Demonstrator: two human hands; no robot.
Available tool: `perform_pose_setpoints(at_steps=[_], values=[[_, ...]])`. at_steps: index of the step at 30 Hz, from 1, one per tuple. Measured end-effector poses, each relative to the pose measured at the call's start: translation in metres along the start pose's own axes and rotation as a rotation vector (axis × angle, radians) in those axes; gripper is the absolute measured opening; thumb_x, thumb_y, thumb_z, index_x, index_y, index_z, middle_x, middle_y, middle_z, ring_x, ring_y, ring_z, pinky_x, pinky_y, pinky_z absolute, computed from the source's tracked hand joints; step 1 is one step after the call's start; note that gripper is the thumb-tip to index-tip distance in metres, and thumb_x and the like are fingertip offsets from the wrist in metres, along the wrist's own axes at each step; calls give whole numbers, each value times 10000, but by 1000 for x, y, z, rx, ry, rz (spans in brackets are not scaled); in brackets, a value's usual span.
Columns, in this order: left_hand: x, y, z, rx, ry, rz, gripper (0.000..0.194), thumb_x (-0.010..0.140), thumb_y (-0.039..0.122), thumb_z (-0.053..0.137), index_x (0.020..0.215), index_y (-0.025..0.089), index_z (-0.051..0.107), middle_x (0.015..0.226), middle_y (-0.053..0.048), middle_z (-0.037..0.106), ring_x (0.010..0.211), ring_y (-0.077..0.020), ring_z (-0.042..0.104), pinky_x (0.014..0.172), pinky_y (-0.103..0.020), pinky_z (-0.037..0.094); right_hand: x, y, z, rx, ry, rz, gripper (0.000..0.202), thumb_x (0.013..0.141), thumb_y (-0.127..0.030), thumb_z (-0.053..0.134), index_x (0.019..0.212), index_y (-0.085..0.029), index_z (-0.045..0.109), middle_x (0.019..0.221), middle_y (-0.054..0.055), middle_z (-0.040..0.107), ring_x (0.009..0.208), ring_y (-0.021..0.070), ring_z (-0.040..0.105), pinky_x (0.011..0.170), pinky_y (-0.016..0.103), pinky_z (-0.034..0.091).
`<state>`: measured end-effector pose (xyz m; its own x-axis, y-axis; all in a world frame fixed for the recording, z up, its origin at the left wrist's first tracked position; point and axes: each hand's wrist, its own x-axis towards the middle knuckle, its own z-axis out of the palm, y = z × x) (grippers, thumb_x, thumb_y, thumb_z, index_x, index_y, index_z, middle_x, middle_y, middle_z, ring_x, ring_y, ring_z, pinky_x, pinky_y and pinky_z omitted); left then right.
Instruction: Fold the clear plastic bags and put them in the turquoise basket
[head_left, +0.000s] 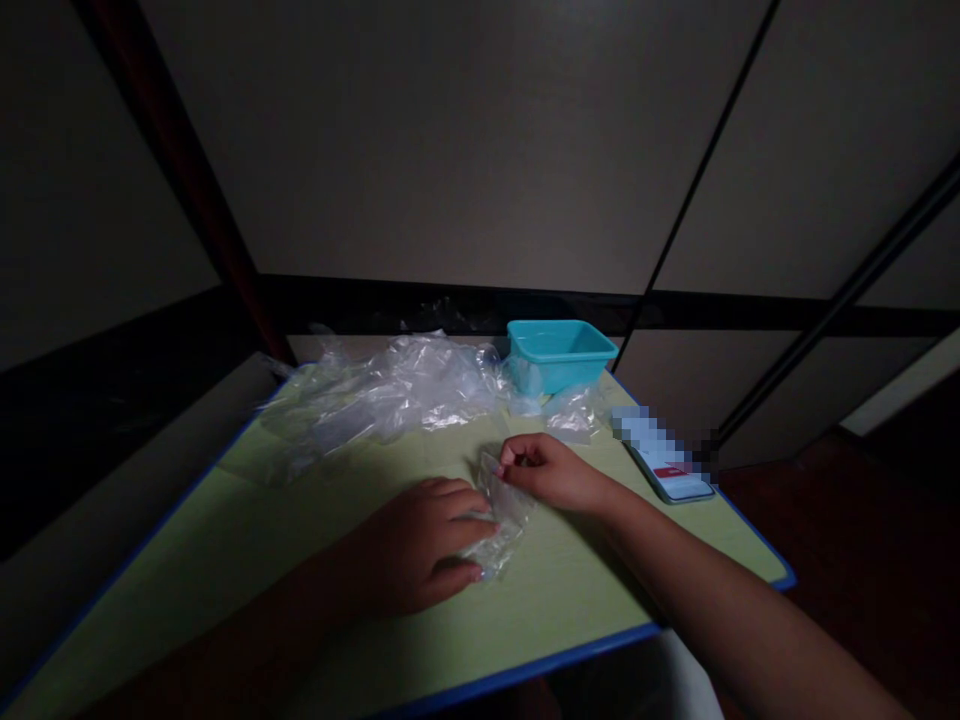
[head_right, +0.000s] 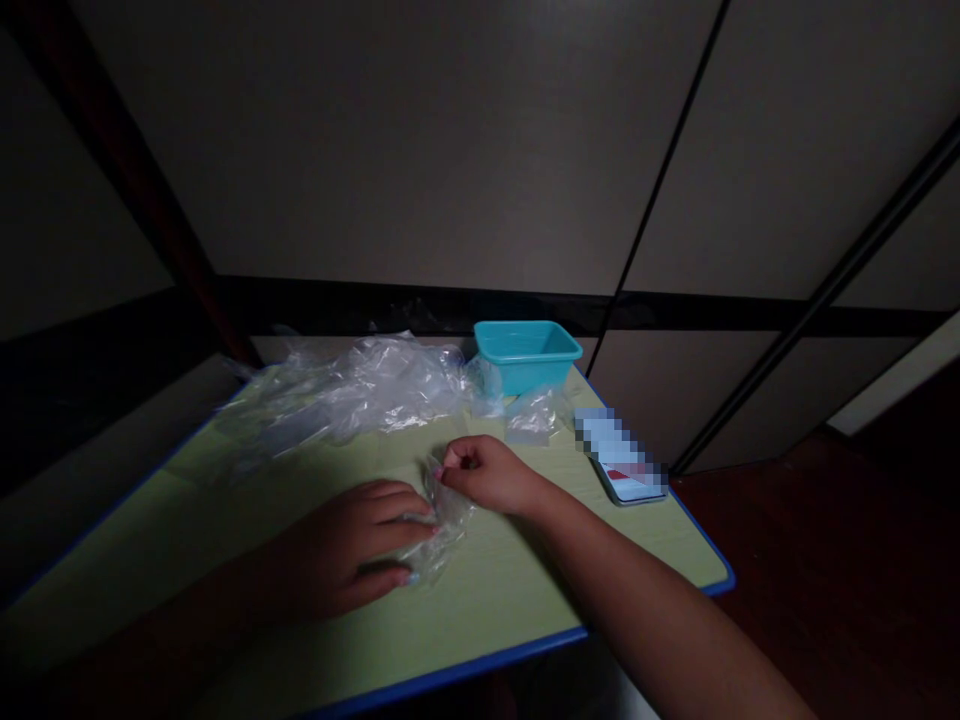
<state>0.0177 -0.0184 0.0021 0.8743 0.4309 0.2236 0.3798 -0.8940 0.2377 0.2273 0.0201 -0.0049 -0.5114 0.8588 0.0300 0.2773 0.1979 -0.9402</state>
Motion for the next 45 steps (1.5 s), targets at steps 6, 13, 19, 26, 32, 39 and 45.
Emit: perform_pose_setpoints(at_steps=[6, 13, 19, 26, 32, 39, 45], values=[[2, -1, 5, 7, -7, -23, 369, 813, 330, 548, 1166, 224, 559, 1160, -91, 553, 1047, -264, 492, 918, -421, 382, 2, 5, -4, -80, 89, 92, 115, 685, -245, 507, 619, -162, 464, 552, -48, 413, 506, 74, 351, 470, 196, 268], [7, -3, 11, 4, -10, -8, 416, 818, 362, 558, 1216, 246, 521, 1224, -89, 529, 1104, -264, 468, 944, -426, 368, 2, -1, -12, -244, 128, 255, 210, 734, -335, 505, 642, -147, 501, 544, -32, 439, 485, 73, 369, 453, 202, 264], [8, -2, 9, 13, 106, -26, 300, 836, 297, 517, 1114, 214, 591, 1086, -90, 568, 1002, -247, 502, 874, -403, 411, 2, 3, -18, -391, 30, 185, 80, 699, -209, 515, 655, -142, 516, 574, -27, 464, 525, 82, 395, 490, 206, 290], [5, -4, 9, 59, 41, -15, 347, 832, 363, 545, 1162, 257, 568, 1191, -85, 516, 1124, -273, 420, 937, -435, 363, 3, 8, -24, -408, -18, 126, 109, 733, -233, 516, 669, -145, 509, 588, -29, 457, 551, 85, 384, 498, 200, 295], [10, -1, 10, 43, 14, -36, 400, 832, 387, 539, 1209, 256, 535, 1161, -89, 525, 1067, -261, 452, 907, -421, 378, 2, 0, -20, -596, 44, 144, 160, 761, -259, 531, 656, -139, 523, 581, -27, 448, 541, 81, 372, 487, 207, 262], [13, -4, 15, 34, -28, -20, 437, 831, 433, 525, 1210, 216, 539, 1165, -107, 515, 1078, -270, 442, 929, -428, 344, 0, -6, -18, -675, 70, 138, 238, 822, -297, 482, 653, -137, 532, 551, -21, 453, 503, 79, 366, 477, 219, 240], [15, -8, 17, 22, -56, -20, 462, 842, 451, 489, 1230, 204, 520, 1192, -116, 492, 1072, -277, 439, 923, -441, 347, -2, -13, -17, -710, 80, 133, 230, 820, -278, 498, 641, -137, 528, 534, -25, 440, 500, 78, 338, 493, 231, 226]])
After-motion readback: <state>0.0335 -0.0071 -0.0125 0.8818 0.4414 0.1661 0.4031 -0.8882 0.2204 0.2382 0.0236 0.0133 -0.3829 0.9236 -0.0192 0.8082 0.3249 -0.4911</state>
